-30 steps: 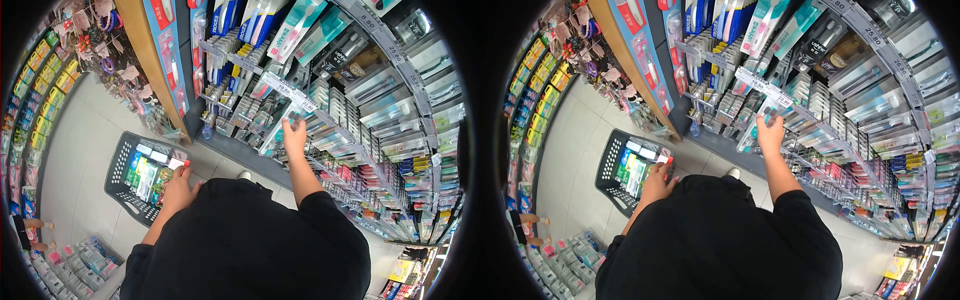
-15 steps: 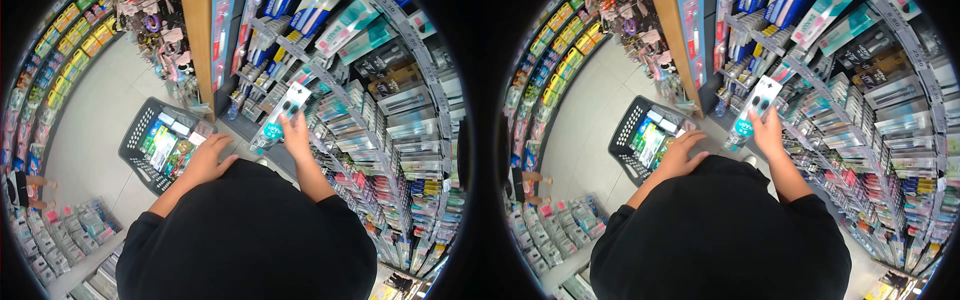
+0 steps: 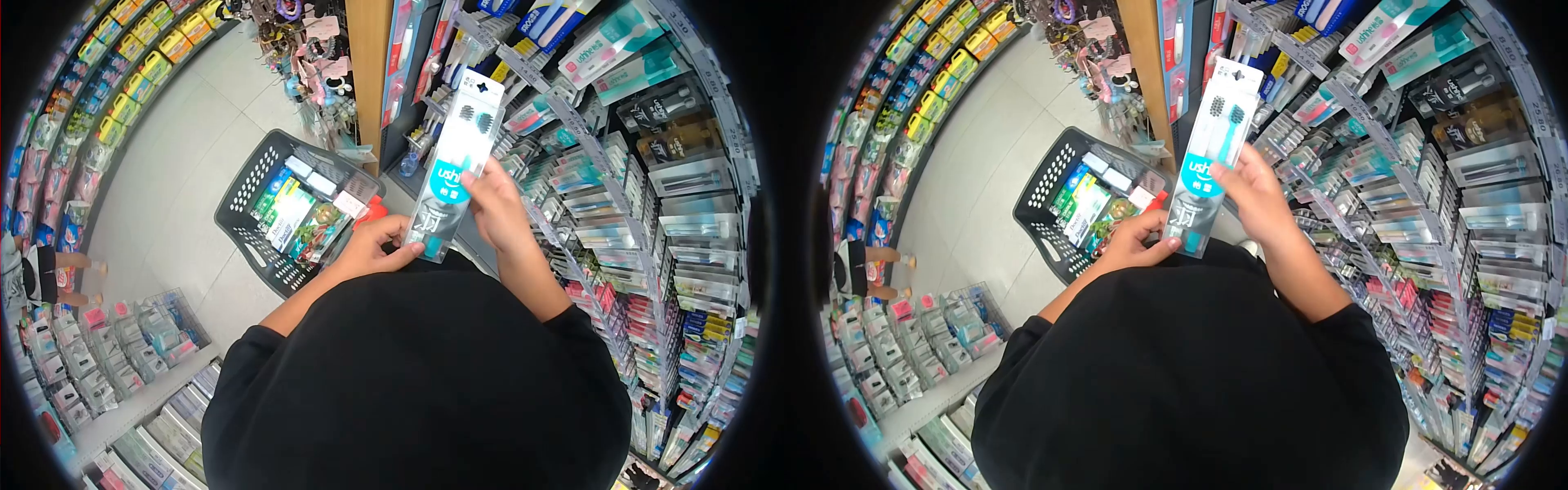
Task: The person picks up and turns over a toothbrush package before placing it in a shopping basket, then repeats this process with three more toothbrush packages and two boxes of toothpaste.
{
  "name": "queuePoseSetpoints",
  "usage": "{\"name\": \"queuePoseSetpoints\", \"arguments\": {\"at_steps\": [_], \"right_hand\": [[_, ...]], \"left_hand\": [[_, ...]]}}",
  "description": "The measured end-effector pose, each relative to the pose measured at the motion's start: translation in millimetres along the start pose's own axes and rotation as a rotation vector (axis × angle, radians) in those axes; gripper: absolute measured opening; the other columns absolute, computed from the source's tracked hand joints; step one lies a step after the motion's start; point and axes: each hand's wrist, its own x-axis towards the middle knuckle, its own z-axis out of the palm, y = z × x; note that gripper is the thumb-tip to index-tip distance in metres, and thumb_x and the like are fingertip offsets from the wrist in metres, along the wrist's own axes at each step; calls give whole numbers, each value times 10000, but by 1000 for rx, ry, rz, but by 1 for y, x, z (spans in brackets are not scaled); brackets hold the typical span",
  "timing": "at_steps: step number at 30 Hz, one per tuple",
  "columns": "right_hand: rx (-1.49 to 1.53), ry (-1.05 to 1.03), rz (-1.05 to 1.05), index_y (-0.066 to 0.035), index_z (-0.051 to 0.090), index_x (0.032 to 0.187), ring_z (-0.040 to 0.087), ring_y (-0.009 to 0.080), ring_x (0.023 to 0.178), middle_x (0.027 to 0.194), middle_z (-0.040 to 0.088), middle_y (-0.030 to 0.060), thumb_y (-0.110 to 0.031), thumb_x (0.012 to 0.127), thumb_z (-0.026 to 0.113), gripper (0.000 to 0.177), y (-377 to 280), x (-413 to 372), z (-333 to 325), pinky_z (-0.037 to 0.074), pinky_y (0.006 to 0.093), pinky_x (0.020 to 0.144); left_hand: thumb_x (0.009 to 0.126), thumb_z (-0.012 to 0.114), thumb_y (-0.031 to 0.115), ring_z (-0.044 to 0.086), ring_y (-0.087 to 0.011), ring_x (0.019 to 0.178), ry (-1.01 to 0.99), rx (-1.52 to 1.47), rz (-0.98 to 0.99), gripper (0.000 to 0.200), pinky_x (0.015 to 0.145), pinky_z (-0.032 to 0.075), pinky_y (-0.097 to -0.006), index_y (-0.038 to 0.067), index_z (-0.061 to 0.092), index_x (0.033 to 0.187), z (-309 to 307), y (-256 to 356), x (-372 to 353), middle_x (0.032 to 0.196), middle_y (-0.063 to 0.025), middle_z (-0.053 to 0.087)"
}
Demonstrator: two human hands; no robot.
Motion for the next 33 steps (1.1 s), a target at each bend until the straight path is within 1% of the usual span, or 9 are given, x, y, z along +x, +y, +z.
{"name": "queuePoseSetpoints", "arguments": {"at_steps": [4, 10, 13, 17, 20, 22, 25, 29, 33], "right_hand": [[-139, -68, 7, 21, 434, 1258, 558, 124, 1031, 1141, 586, 80, -22, 899, 517, 371, 7, -9, 0, 429, 289, 899], [-92, -43, -19, 18, 486, 1203, 559, 127, 1024, 1121, 591, 75, -48, 909, 515, 303, 0, -9, 1, 433, 285, 883], [77, 25, -76, 20, 505, 1184, 552, 131, 1035, 1127, 589, 82, -65, 919, 499, 279, -6, -3, -12, 422, 286, 892], [104, 201, -248, 22, 517, 1140, 539, 123, 1007, 1099, 591, 75, -74, 923, 487, 239, -26, -2, 5, 392, 285, 904], [13, 122, -293, 52, 446, 1234, 525, 192, 1110, 1193, 555, 122, -97, 919, 477, 350, -21, -6, -4, 380, 350, 978], [48, 165, -309, 32, 486, 1165, 525, 132, 1031, 1120, 572, 85, -66, 906, 497, 278, -18, -8, -5, 390, 293, 909], [43, 149, -354, 29, 496, 1152, 521, 99, 992, 1095, 576, 68, -42, 893, 506, 269, -15, -11, -5, 395, 261, 872], [-19, 54, -415, 52, 450, 1207, 537, 179, 1069, 1155, 564, 121, -42, 895, 488, 328, -19, -15, -1, 396, 332, 950], [-5, 88, -422, 45, 454, 1190, 539, 185, 1061, 1142, 566, 121, -30, 888, 495, 315, -24, -17, 8, 401, 340, 944]], "left_hand": [[849, 661, 131, 489, -32, 706, 6, 38, 45, 203, 656, 393, -207, 30, 624, 1021, -2, -2, 2, 773, 47, 577], [842, 670, 133, 503, -51, 706, -6, 166, 83, 215, 654, 410, -217, 22, 619, 1019, -5, -3, 7, 768, 23, 578], [832, 684, 134, 531, -67, 720, -32, 246, 62, 235, 669, 438, -228, 12, 615, 1021, -4, 2, 7, 785, -4, 591], [817, 701, 132, 565, -95, 729, -63, 309, 44, 254, 686, 469, -245, 3, 615, 1018, -3, 13, 7, 812, -41, 604], [805, 711, 128, 564, -118, 718, -32, 301, 96, 261, 685, 473, -255, 4, 617, 1014, -3, 9, 8, 801, -57, 592], [798, 716, 127, 561, -129, 714, -33, 312, 113, 266, 686, 474, -258, 6, 618, 1014, -4, 6, 7, 792, -60, 585], [791, 723, 127, 555, -134, 711, -36, 327, 113, 275, 681, 473, -261, 9, 618, 1016, -4, 7, 6, 782, -60, 580], [786, 729, 132, 555, -134, 713, -36, 356, 119, 288, 668, 467, -261, 11, 619, 1023, -4, 8, 6, 789, -63, 586], [783, 734, 143, 568, -149, 728, -41, 358, 126, 300, 662, 465, -267, 15, 620, 1030, -4, 6, 6, 816, -78, 602]]}}
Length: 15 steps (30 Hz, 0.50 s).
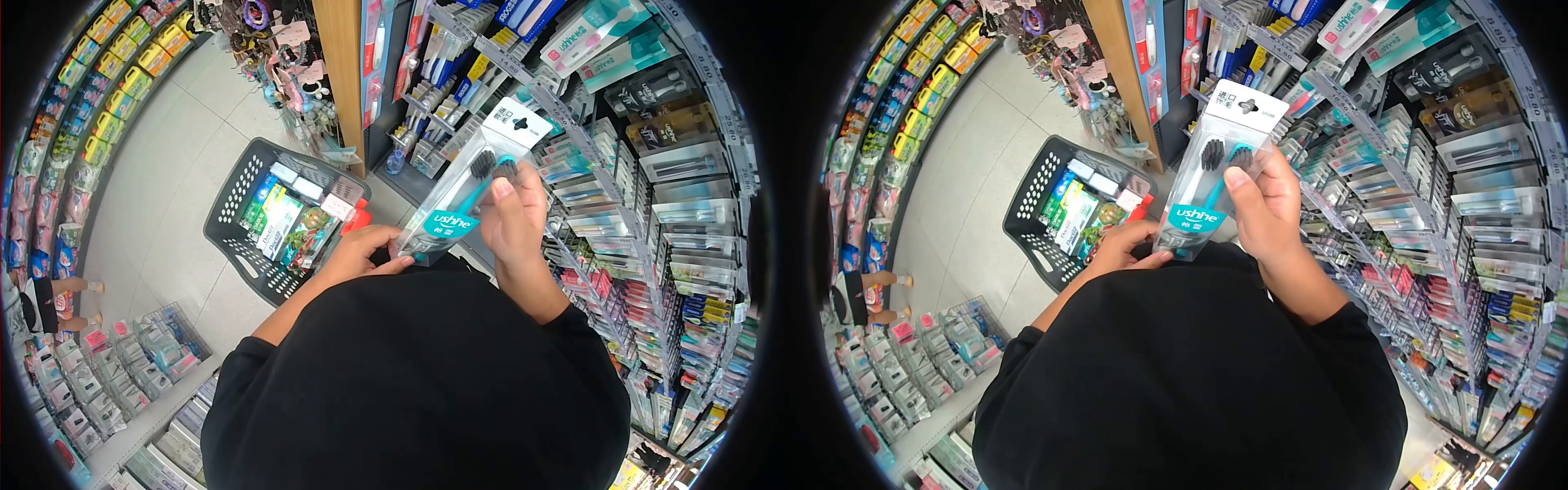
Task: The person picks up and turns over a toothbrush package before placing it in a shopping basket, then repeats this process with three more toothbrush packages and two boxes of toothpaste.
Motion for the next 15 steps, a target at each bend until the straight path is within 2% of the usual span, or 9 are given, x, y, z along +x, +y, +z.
{"name": "queuePoseSetpoints", "arguments": {"at_steps": [15], "right_hand": [[-23, -2, -25, 27, 455, 1210, 529, 210, 1095, 1182, 553, 135, -19, 884, 502, 333, -2, -3, 1, 380, 359, 976]], "left_hand": [[780, 733, 151, 606, -188, 785, -22, -36, -47, 296, 715, 482, -292, 31, 625, 1029, 2, -2, -1, 872, -97, 632]]}}
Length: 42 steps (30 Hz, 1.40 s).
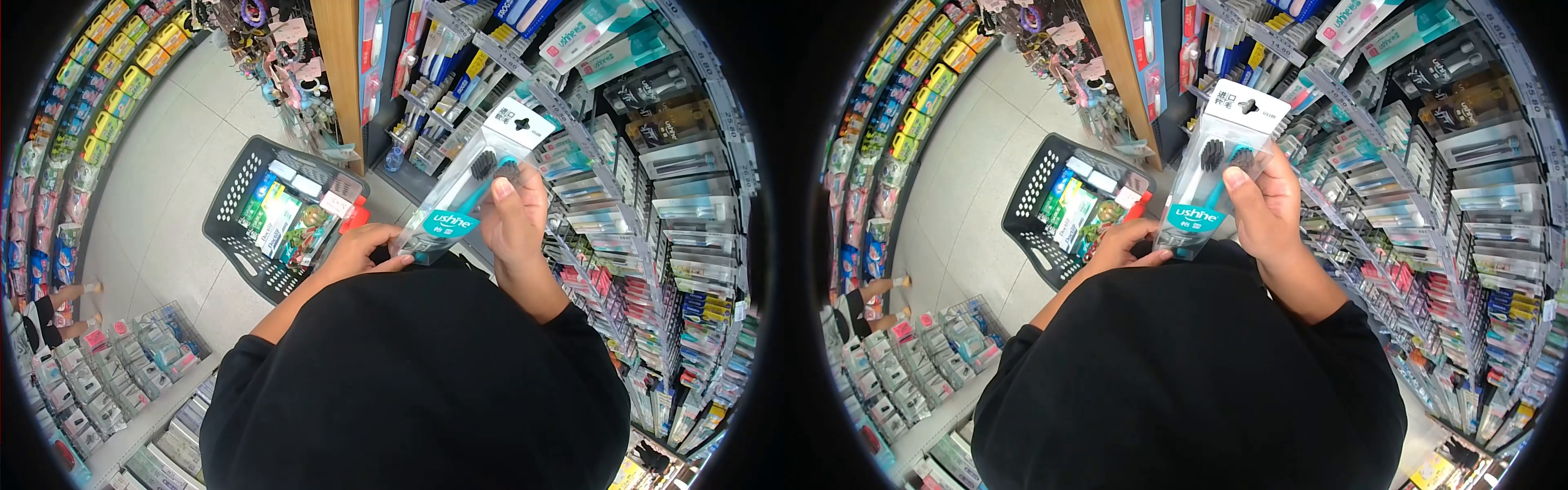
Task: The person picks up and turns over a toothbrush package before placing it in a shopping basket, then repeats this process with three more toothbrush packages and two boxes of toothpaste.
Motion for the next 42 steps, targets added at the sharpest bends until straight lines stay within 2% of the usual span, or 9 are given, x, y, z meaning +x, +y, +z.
{"name": "queuePoseSetpoints", "arguments": {"at_steps": [5, 8, 11, 20, 35, 42], "right_hand": [[12, -11, 5, 47, 448, 1216, 525, 204, 1101, 1178, 555, 131, -28, 884, 501, 345, 2, 0, -4, 376, 352, 978], [-4, -57, 33, 48, 439, 1246, 520, 135, 1081, 1185, 547, 95, -26, 884, 498, 374, 2, 1, -8, 394, 288, 930], [-24, -24, 114, 38, 464, 1200, 534, 133, 1054, 1147, 567, 92, -9, 873, 513, 335, 4, 1, -11, 413, 284, 906], [8, 8, 168, 24, 475, 1173, 594, 190, 981, 1081, 609, 149, 6, 830, 586, 362, -5, 5, 0, 464, 322, 875], [35, -14, 129, 41, 483, 1150, 614, 252, 1007, 1065, 604, 149, 60, 798, 587, 367, -8, -1, -1, 488, 375, 885], [43, -29, 107, 34, 488, 1150, 614, 253, 1006, 1070, 603, 145, 60, 797, 587, 368, -8, -3, -1, 486, 380, 888]], "left_hand": [[778, 735, 148, 604, -188, 776, -2, 6, 5, 294, 709, 482, -288, 31, 626, 1025, 0, 3, 0, 862, -95, 630], [782, 731, 153, 598, -189, 762, 3, 33, 38, 291, 691, 477, -292, 28, 625, 1022, 0, 1, 0, 847, -97, 625], [786, 726, 163, 591, -193, 742, -6, 57, 18, 295, 667, 468, -298, 27, 623, 1026, -1, 5, 0, 827, -100, 620], [781, 726, 191, 588, -204, 723, -2, 45, 39, 301, 659, 461, -300, 17, 631, 1007, 2, -4, 0, 791, -96, 624], [772, 731, 198, 584, -209, 732, -12, 58, 33, 314, 662, 462, -306, 25, 634, 1016, 4, -2, -1, 792, -94, 617], [772, 730, 200, 576, -204, 718, -18, 74, 21, 312, 645, 456, -303, 31, 636, 1018, 4, -3, -3, 779, -86, 611]]}}
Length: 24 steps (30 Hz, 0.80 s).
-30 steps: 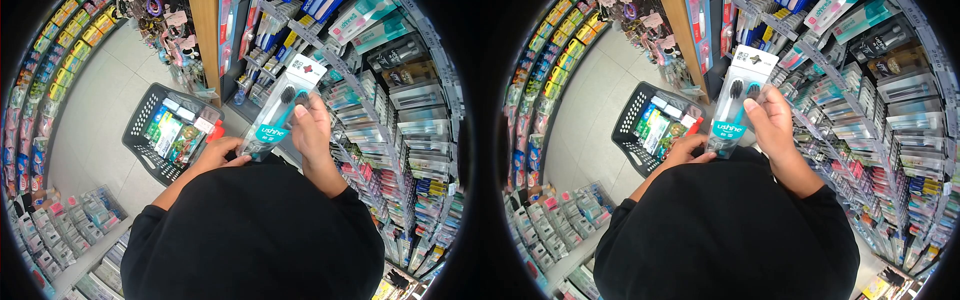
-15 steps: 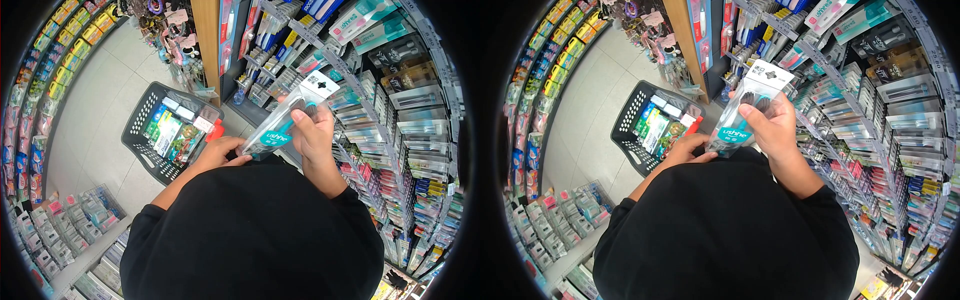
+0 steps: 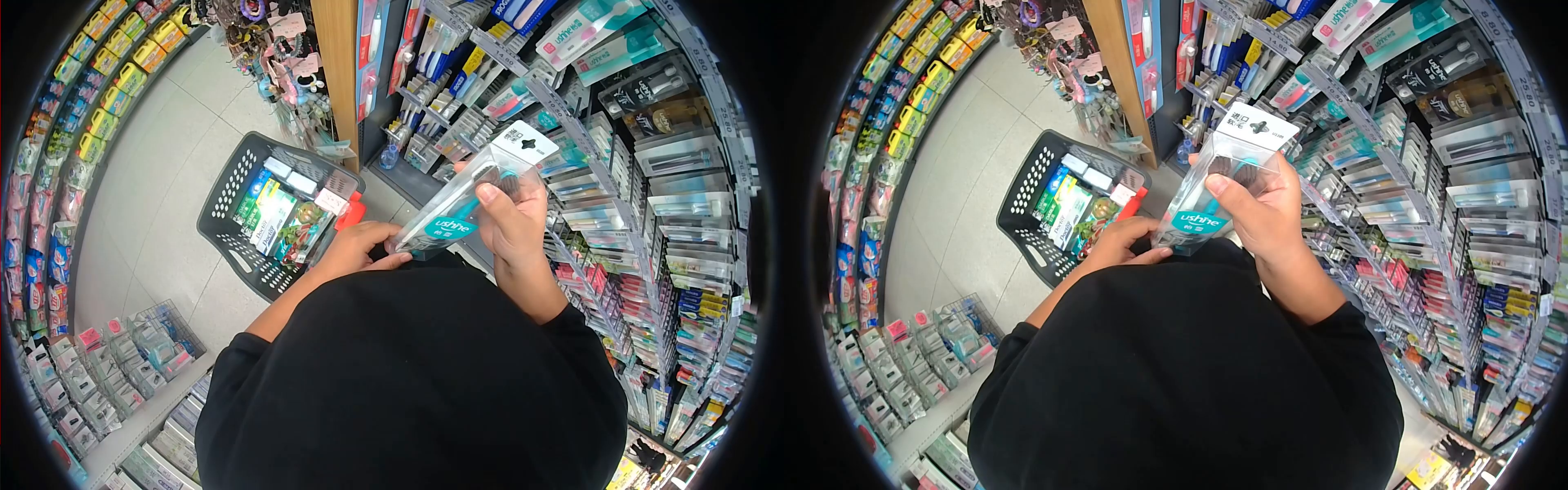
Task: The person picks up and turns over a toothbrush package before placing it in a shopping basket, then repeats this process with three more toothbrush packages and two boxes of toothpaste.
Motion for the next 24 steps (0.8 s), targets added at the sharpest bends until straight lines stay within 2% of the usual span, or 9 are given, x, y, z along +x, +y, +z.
{"name": "queuePoseSetpoints", "arguments": {"at_steps": [24], "right_hand": [[-26, 15, -1, 40, 504, 1130, 626, 251, 977, 1031, 621, 141, 41, 783, 601, 360, -5, -6, 2, 490, 377, 868]], "left_hand": [[775, 724, 215, 567, -200, 697, 1, 36, 36, 319, 600, 454, -313, 32, 636, 1022, 2, 3, -2, 767, -79, 607]]}}
